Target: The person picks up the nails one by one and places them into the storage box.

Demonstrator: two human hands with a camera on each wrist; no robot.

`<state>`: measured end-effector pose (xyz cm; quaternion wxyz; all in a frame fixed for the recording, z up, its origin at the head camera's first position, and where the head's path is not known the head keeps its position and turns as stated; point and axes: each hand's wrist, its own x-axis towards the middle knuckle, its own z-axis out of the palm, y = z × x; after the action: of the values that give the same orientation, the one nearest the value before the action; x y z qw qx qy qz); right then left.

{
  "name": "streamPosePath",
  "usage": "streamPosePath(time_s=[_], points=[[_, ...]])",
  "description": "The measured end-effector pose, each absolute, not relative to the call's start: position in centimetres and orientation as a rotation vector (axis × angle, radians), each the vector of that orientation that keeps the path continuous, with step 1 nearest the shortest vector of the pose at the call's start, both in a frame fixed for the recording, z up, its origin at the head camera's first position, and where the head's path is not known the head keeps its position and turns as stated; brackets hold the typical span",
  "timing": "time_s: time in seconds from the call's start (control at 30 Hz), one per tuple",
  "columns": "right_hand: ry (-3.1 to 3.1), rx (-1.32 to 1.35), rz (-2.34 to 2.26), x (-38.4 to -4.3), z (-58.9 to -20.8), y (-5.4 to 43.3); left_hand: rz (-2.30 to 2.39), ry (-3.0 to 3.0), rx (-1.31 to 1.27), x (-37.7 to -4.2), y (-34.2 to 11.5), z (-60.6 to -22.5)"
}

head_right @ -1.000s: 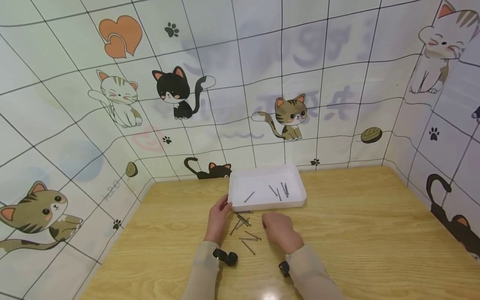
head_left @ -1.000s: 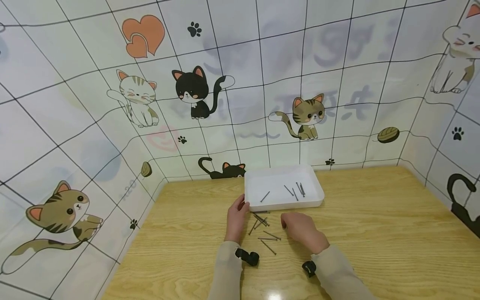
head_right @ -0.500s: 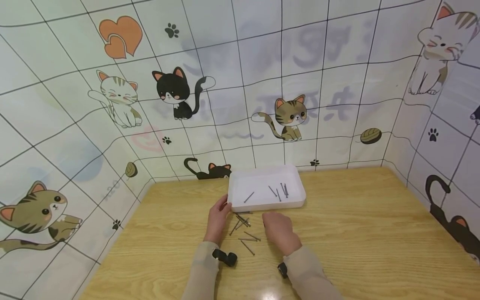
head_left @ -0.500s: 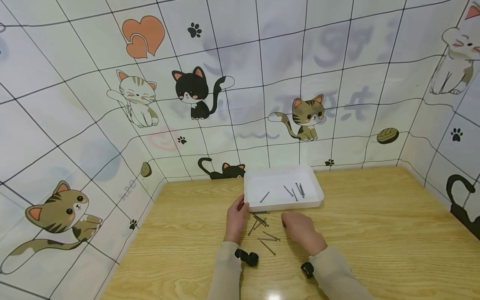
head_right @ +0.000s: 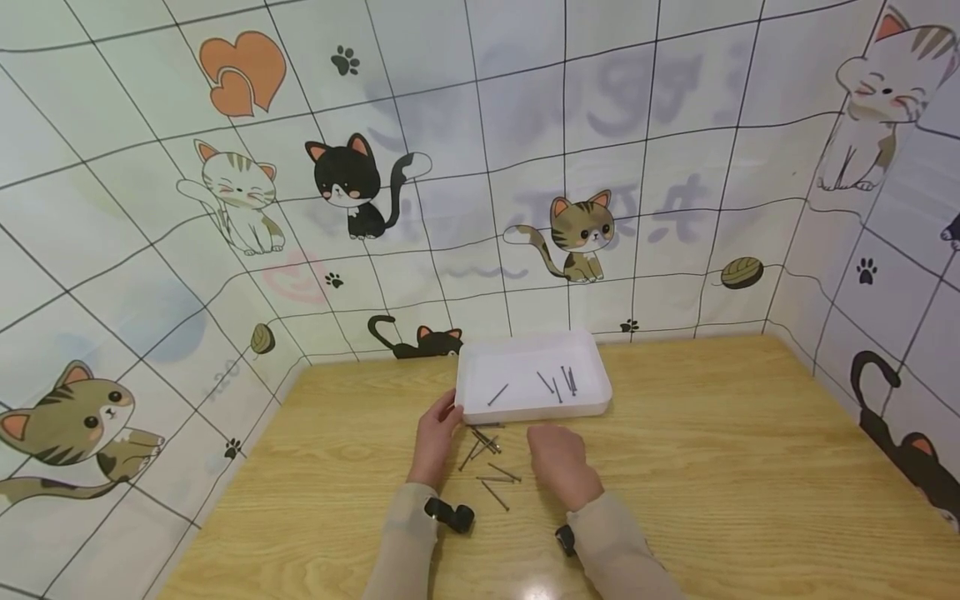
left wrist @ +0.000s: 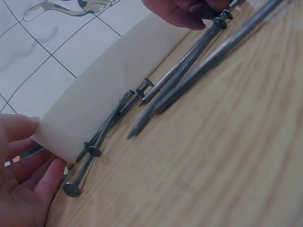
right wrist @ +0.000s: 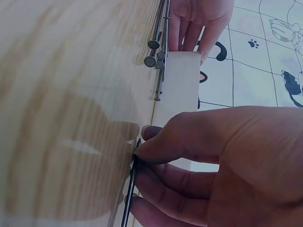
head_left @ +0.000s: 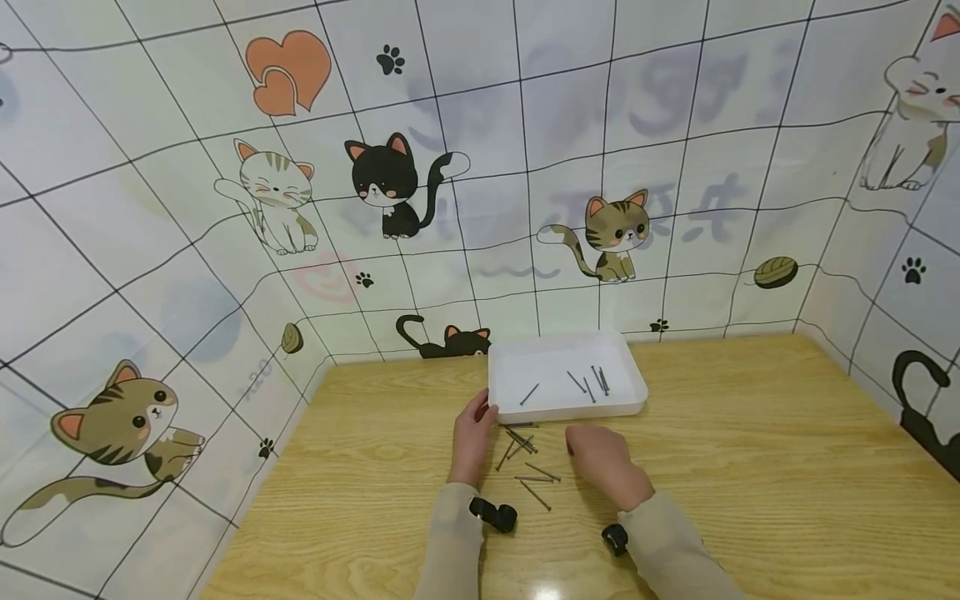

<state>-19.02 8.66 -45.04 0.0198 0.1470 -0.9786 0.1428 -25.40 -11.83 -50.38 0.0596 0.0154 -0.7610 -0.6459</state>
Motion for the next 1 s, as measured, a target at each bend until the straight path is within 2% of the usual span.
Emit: streamPosePath(time_s=[1.0], points=[[-3.059, 0.501, 0.534, -19.44, -45.07, 9.16, -1.971, -2.293, 0.051, -25.36, -11.90, -50.36]])
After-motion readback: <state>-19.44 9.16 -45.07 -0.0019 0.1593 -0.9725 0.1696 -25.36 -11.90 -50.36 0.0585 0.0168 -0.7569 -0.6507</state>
